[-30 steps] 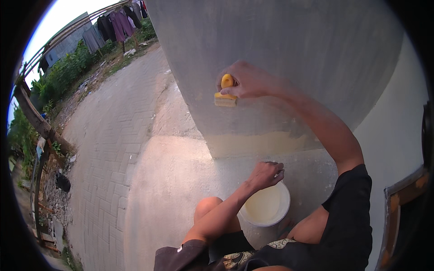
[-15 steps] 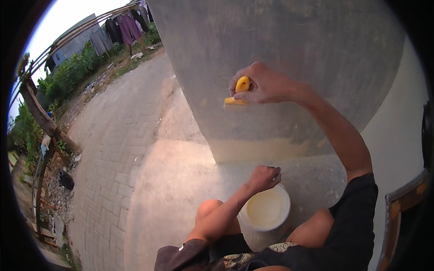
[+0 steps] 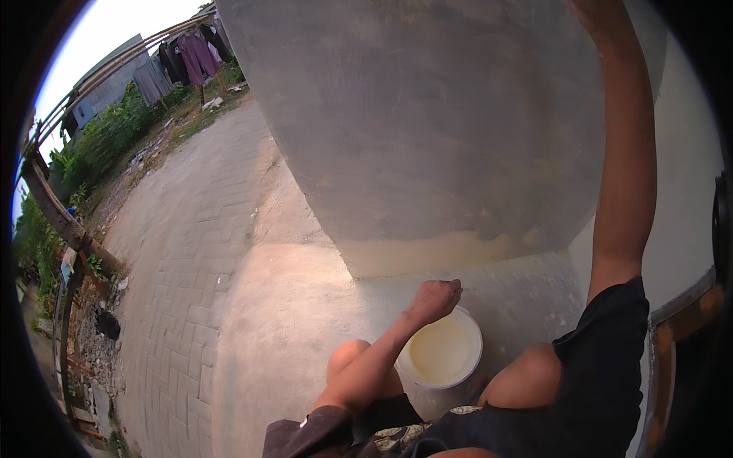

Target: The person paints the exterior wall of a building using a brush, periodically dipping the brush into a bucket of yellow paint.

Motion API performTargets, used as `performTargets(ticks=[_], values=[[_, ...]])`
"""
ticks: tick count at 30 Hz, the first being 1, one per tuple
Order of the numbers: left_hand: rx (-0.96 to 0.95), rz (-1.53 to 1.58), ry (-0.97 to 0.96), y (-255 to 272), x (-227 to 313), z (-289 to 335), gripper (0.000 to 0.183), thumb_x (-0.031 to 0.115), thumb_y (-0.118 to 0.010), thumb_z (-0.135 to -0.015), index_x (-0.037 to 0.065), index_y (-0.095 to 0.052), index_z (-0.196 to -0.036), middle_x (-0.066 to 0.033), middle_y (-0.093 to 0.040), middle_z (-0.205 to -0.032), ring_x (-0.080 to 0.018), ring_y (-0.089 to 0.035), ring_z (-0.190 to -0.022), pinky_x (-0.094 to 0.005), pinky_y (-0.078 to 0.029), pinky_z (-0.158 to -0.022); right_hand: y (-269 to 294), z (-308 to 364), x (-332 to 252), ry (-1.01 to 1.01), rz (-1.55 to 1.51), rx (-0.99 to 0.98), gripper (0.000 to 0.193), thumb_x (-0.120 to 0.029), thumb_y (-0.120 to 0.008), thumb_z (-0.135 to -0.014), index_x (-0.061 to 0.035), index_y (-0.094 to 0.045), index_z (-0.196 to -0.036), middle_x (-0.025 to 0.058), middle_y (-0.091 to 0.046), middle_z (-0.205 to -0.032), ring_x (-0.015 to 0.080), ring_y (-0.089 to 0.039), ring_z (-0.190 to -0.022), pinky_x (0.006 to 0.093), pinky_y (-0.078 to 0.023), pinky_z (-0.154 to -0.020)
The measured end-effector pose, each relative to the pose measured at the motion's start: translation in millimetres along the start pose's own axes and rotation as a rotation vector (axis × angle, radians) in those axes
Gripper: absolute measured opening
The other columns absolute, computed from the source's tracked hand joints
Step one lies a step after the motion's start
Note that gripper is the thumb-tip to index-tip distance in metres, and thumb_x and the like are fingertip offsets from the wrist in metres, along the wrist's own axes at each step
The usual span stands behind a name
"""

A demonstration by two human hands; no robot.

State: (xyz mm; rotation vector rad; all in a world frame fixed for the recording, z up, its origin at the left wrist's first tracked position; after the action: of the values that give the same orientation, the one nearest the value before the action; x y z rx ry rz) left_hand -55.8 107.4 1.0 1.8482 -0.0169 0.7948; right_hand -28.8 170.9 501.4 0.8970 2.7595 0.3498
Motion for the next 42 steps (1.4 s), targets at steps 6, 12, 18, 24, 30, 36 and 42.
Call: performTargets(ticks=[6,12,18,24,30,36,42], values=[[-0.138,-0.139,0.162,-7.6,-55.5,17.7,0.02,0.008,-0.052,-0.08,0.006,-0.067,-0.093,-0.0191,-0.066,-0.082,-0.034,-0.065,-0.08,-0.0435,-0.05,-0.072,-66.6,136.4,15.5,-0.397,-0.139,-0.592,0.012,-0.011,-0.073,-0.077,-0.0048,-0.069,-0.086,0.0044,-0.067,-0.084,0.0138,-0.06,-0.076,0.0272,-0.048,-0.072],[-0.441,-0.327,0.331,-18.0,-83.6,39.6,0.022,0.016,-0.053,-0.079,0.003,-0.068,-0.089,-0.0198,-0.067,-0.088,-0.0355,-0.064,-0.088,-0.0443,-0.05,-0.077,-121.6,287.6,21.7,-0.566,-0.249,-1.178,0.015,-0.013,-0.068,-0.074,-0.0034,-0.068,-0.086,0.0091,-0.067,-0.078,0.021,-0.061,-0.07,0.0322,-0.047,-0.066],[-0.592,0.16,0.341,-79.7,-153.7,93.0,0.041,0.027,-0.057,-0.084,0.002,-0.055,-0.116,-0.0201,-0.061,-0.112,-0.0327,-0.059,-0.106,-0.043,-0.05,-0.084,-172.5,369.5,-21.3,-0.45,-0.551,-1.427,0.011,-0.01,-0.066,-0.071,-0.006,-0.068,-0.081,0.0095,-0.067,-0.078,0.0239,-0.062,-0.075,0.0351,-0.047,-0.07],[-0.702,0.515,0.534,-55.6,-133.1,109.2,0.046,0.028,-0.059,-0.084,0.002,-0.051,-0.121,-0.0186,-0.059,-0.117,-0.0313,-0.058,-0.107,-0.0426,-0.05,-0.086,-192.2,417.3,-37.7,-0.345,-0.483,-1.52,0.008,-0.008,-0.064,-0.069,-0.0071,-0.067,-0.077,0.0105,-0.065,-0.076,0.0273,-0.063,-0.077,0.0399,-0.048,-0.07],[-0.753,0.547,0.654,-36.8,-118.8,119.5,0.051,0.028,-0.06,-0.084,0.002,-0.047,-0.126,-0.0171,-0.056,-0.121,-0.0299,-0.058,-0.108,-0.0423,-0.05,-0.087,-207.9,451.7,-23.6,-0.341,-0.295,-1.598,0.022,-0.011,-0.064,-0.071,0.0007,-0.065,-0.09,0.0175,-0.066,-0.086,0.0312,-0.064,-0.081,0.0412,-0.05,-0.072],[-0.613,0.458,0.642,-29.8,-127.2,110.2,0.045,0.026,-0.062,-0.084,0.0,-0.053,-0.12,-0.0138,-0.059,-0.117,-0.0234,-0.058,-0.104,-0.0378,-0.047,-0.088,-211.3,457.6,-18.6,-0.3,-0.196,-1.527,0.024,-0.009,-0.065,-0.063,-0.0002,-0.068,-0.086,0.0151,-0.066,-0.08,0.0313,-0.064,-0.077,0.041,-0.051,-0.067],[-0.693,0.521,0.428,-52.0,-131.1,90.2,0.044,0.033,-0.044,-0.087,0.001,-0.051,-0.116,-0.0126,-0.054,-0.111,-0.0228,-0.051,-0.105,-0.0324,-0.038,-0.094,-228.6,478.1,-29.9,-0.261,-0.07,-1.691,0.022,-0.012,-0.067,-0.064,-0.0022,-0.071,-0.083,0.0145,-0.068,-0.084,0.0297,-0.065,-0.082,0.0416,-0.052,-0.07]])
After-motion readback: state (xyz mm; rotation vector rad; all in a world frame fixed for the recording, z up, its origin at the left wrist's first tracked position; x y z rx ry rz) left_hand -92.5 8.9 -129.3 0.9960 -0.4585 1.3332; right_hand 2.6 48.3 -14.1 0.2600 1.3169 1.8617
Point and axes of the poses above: each hand's wrist, its own z-axis away from the middle knuckle, its own y-axis out of the back of the hand, x = y × z, the point moved 8 cm from there along -z, towards the middle knuckle
